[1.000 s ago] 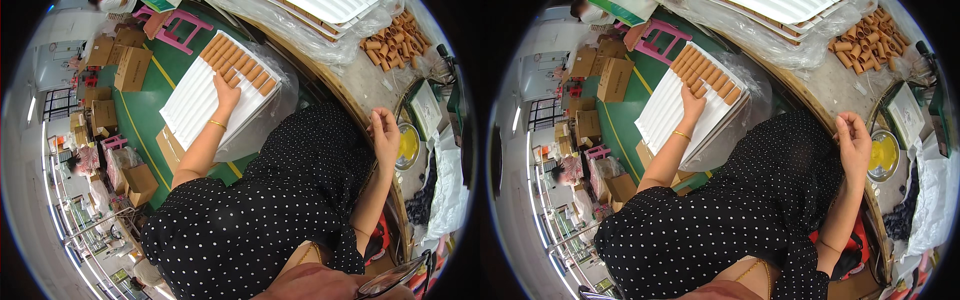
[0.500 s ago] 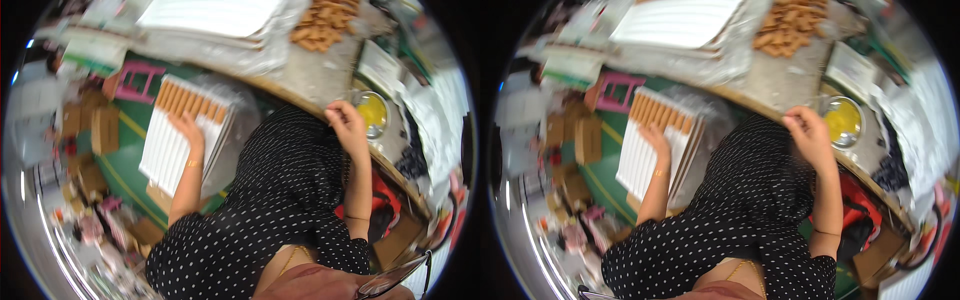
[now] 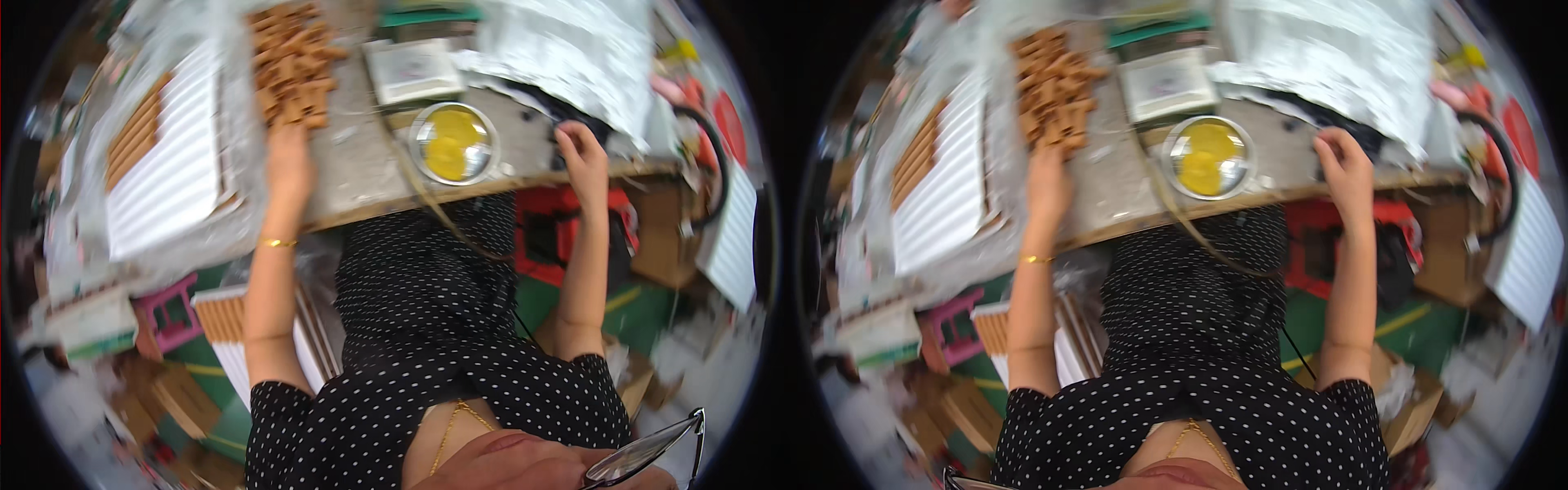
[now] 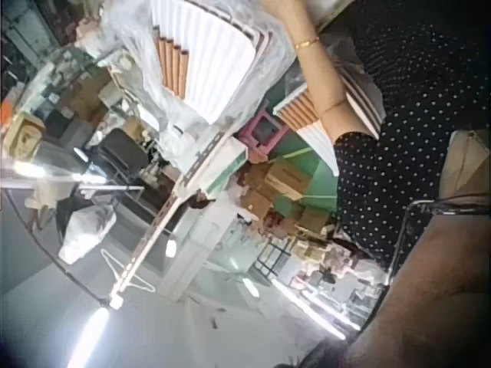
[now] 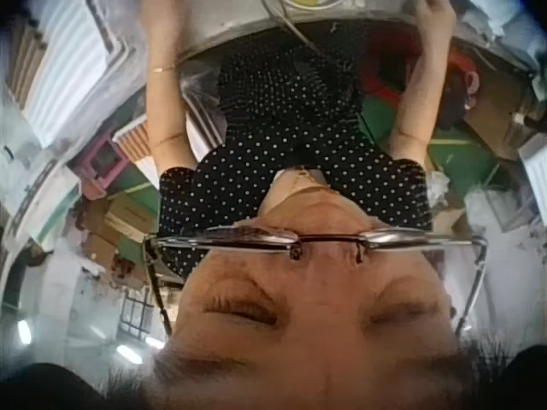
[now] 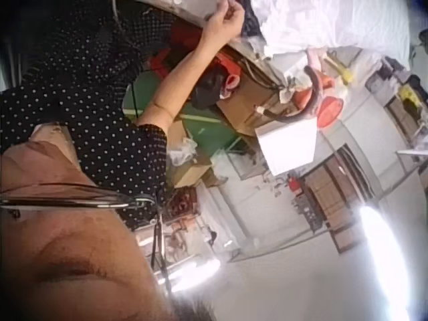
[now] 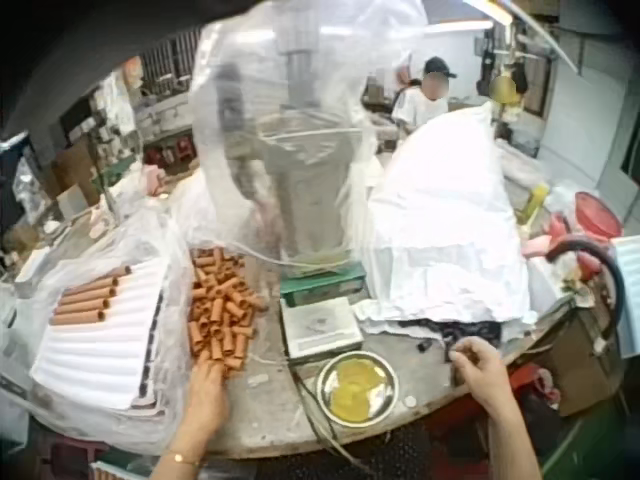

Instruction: The recorder is packaging small brown tubes into a tray and applying black caps to some of them.

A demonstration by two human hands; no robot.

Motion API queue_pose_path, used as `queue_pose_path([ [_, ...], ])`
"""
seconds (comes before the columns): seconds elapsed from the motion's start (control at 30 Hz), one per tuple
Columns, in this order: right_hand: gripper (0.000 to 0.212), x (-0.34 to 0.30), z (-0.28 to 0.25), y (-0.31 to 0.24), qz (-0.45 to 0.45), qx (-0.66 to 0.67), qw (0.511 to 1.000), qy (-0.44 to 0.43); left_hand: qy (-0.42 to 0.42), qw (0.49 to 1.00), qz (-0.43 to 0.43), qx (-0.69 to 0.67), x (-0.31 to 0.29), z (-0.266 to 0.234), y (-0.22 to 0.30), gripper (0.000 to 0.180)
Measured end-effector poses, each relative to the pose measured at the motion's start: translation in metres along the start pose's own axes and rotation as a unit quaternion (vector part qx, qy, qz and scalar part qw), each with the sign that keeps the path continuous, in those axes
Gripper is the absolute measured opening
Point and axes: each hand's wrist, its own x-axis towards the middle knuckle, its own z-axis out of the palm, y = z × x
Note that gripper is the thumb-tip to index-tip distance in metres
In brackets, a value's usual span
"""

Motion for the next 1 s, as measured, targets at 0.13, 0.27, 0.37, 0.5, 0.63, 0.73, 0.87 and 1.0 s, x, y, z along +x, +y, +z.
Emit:
queue_pose_path([
  [0.13, 0.011, 0.013, -0.013, 0.019, -0.048, -0.140, 0.988, 0.036, -0.018, 0.999, 0.032, 0.020, 0.008, -0.005, 0.002, 0.026],
  [0.27, 0.014, 0.023, 0.006, 0.012, -0.071, -0.227, 0.971, 0.013, 0.026, 0.998, 0.051, -0.035, 0.011, -0.024, 0.031, 0.026],
  [0.37, 0.020, 0.035, 0.024, 0.006, -0.174, -0.314, 0.933, -0.036, 0.061, 0.952, -0.075, -0.292, -0.004, -0.024, 0.047, 0.021],
  [0.5, 0.018, 0.045, 0.023, 0.026, -0.265, -0.474, 0.831, -0.120, 0.048, 0.790, -0.166, -0.588, -0.012, -0.018, 0.062, 0.020],
  [0.63, 0.016, 0.030, 0.044, -0.015, -0.182, -0.294, 0.933, -0.097, 0.000, 0.764, -0.204, -0.613, -0.018, -0.012, 0.075, 0.024],
  [0.73, 0.016, 0.004, 0.085, -0.047, -0.204, -0.052, 0.957, -0.198, -0.006, 0.769, -0.147, -0.622, -0.020, 0.001, 0.087, 0.029],
  [0.87, 0.015, -0.006, 0.103, -0.045, -0.339, -0.220, 0.894, -0.195, -0.033, 0.804, -0.099, -0.585, -0.017, 0.004, 0.101, 0.032],
  [1.0, 0.014, -0.010, 0.108, -0.041, -0.333, -0.296, 0.864, -0.235, -0.012, 0.866, -0.044, -0.499, -0.018, 0.005, 0.103, 0.027],
])
